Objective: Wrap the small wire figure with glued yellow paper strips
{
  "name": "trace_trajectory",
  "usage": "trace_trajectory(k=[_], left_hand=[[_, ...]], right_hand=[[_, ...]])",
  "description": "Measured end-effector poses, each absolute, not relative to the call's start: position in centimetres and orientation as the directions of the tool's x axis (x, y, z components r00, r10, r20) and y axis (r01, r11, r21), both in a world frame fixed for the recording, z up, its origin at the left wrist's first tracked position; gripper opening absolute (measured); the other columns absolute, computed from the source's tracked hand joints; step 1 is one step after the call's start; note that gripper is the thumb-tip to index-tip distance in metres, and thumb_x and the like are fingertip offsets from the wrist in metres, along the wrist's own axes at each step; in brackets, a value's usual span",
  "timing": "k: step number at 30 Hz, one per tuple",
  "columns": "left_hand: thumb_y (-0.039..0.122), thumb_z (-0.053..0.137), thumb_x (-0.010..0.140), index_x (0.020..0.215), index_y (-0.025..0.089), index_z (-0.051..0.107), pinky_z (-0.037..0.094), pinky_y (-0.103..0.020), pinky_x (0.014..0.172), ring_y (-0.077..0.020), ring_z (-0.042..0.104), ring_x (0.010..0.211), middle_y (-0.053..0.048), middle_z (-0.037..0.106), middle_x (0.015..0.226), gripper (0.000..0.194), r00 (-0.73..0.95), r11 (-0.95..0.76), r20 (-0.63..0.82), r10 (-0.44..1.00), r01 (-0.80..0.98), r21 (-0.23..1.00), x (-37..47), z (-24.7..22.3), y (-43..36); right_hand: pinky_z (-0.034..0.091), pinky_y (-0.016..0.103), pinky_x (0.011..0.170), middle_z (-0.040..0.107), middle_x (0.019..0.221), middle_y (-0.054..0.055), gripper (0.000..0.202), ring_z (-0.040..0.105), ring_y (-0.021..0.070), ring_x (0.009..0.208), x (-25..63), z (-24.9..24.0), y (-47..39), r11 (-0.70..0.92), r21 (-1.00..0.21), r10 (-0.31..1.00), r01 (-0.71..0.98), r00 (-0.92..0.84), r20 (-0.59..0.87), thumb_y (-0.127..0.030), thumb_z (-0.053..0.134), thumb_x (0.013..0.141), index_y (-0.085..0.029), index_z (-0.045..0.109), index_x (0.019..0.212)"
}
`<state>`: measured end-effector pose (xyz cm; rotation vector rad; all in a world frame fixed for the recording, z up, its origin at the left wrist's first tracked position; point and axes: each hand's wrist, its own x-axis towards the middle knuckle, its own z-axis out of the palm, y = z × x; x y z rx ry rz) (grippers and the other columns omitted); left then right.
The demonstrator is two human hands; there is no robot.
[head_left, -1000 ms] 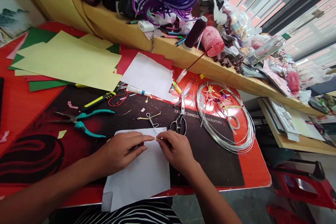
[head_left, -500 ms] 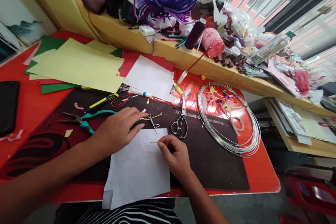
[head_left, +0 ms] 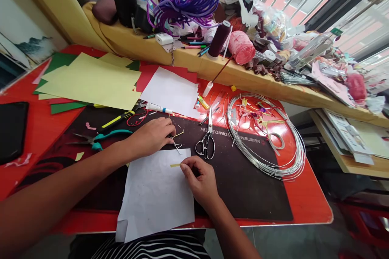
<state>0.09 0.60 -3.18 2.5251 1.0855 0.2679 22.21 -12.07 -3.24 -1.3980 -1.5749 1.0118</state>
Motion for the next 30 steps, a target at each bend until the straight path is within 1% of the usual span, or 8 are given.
trace_trajectory(k=[4,10,12,18,23,26,29,30], left_hand=[[0.029,0.065,0.099,0.099,0.020,0.067,0.044,-0.037,0.088,-0.0254,0.059,0.101,-0.006,0.064,0.105,0.010,0.710,-0.636,-0.006,0.705,0.636,0.437,0.0,-2.8,1.0],[0.029,0.069,0.094,0.096,0.021,0.062,0.043,-0.035,0.086,-0.0246,0.060,0.101,-0.005,0.065,0.104,0.010,0.700,-0.575,-0.035,0.713,0.613,0.541,-0.1,-2.2,1.2],[0.029,0.070,0.091,0.095,0.021,0.061,0.043,-0.033,0.083,-0.0240,0.060,0.099,-0.004,0.066,0.102,0.012,0.682,-0.529,-0.056,0.729,0.613,0.587,-0.1,-2.1,1.2],[0.030,0.072,0.086,0.089,0.022,0.060,0.040,-0.029,0.070,-0.0189,0.058,0.079,0.001,0.067,0.087,0.015,0.631,-0.320,-0.182,0.754,0.595,0.737,-0.1,-1.8,1.2],[0.034,0.069,0.086,0.088,0.022,0.060,0.040,-0.029,0.069,-0.0185,0.058,0.076,0.001,0.066,0.084,0.015,0.622,-0.265,-0.181,0.762,0.553,0.790,0.0,-1.8,1.2],[0.035,0.069,0.085,0.096,0.022,0.063,0.044,-0.030,0.073,-0.0195,0.060,0.081,-0.001,0.068,0.090,0.018,0.605,-0.248,-0.144,0.783,0.516,0.820,0.2,-1.9,1.1],[0.035,0.068,0.084,0.114,0.022,0.069,0.049,-0.032,0.080,-0.0218,0.065,0.090,-0.004,0.073,0.101,0.032,0.591,-0.205,-0.143,0.794,0.480,0.853,0.3,-1.9,0.9],[0.036,0.068,0.084,0.117,0.022,0.071,0.050,-0.033,0.082,-0.0225,0.066,0.091,-0.004,0.075,0.103,0.036,0.586,-0.183,-0.154,0.796,0.475,0.861,0.4,-1.9,0.9]], right_hand=[[0.047,0.027,0.060,0.068,0.072,0.001,0.017,0.060,0.0168,0.062,22.2,-3.1,-12.0,0.079,-0.927,0.995,0.366,-0.091,0.049,-0.032,0.066,0.097,-0.022,0.073,0.086],[0.047,0.027,0.061,0.070,0.073,0.001,0.016,0.061,0.0165,0.064,22.2,-3.0,-12.0,0.087,-0.928,0.995,0.362,-0.085,0.060,-0.030,0.065,0.097,-0.021,0.073,0.086],[0.047,0.027,0.062,0.070,0.073,0.001,0.016,0.061,0.0163,0.064,22.2,-3.0,-12.1,0.083,-0.930,0.995,0.359,-0.085,0.056,-0.030,0.065,0.097,-0.021,0.073,0.086],[0.045,0.026,0.061,0.069,0.073,0.001,0.017,0.059,0.0152,0.063,22.2,-3.1,-12.0,0.061,-0.936,0.996,0.346,-0.084,0.034,-0.031,0.066,0.097,-0.020,0.073,0.085],[0.044,0.026,0.061,0.068,0.073,0.001,0.017,0.059,0.0149,0.063,22.1,-3.1,-12.0,0.057,-0.939,0.996,0.339,-0.083,0.030,-0.030,0.066,0.097,-0.020,0.073,0.086],[0.044,0.026,0.060,0.069,0.073,0.001,0.017,0.059,0.0151,0.063,22.1,-3.0,-12.1,0.056,-0.940,0.996,0.337,-0.080,0.030,-0.031,0.067,0.097,-0.021,0.073,0.086],[0.044,0.026,0.061,0.069,0.073,0.001,0.017,0.060,0.0153,0.064,22.1,-3.1,-12.1,0.049,-0.943,0.997,0.330,-0.069,0.027,-0.032,0.067,0.097,-0.021,0.073,0.086],[0.044,0.026,0.061,0.069,0.073,0.001,0.017,0.060,0.0153,0.064,22.1,-3.1,-12.1,0.044,-0.944,0.998,0.327,-0.065,0.024,-0.032,0.067,0.097,-0.021,0.073,0.086]])
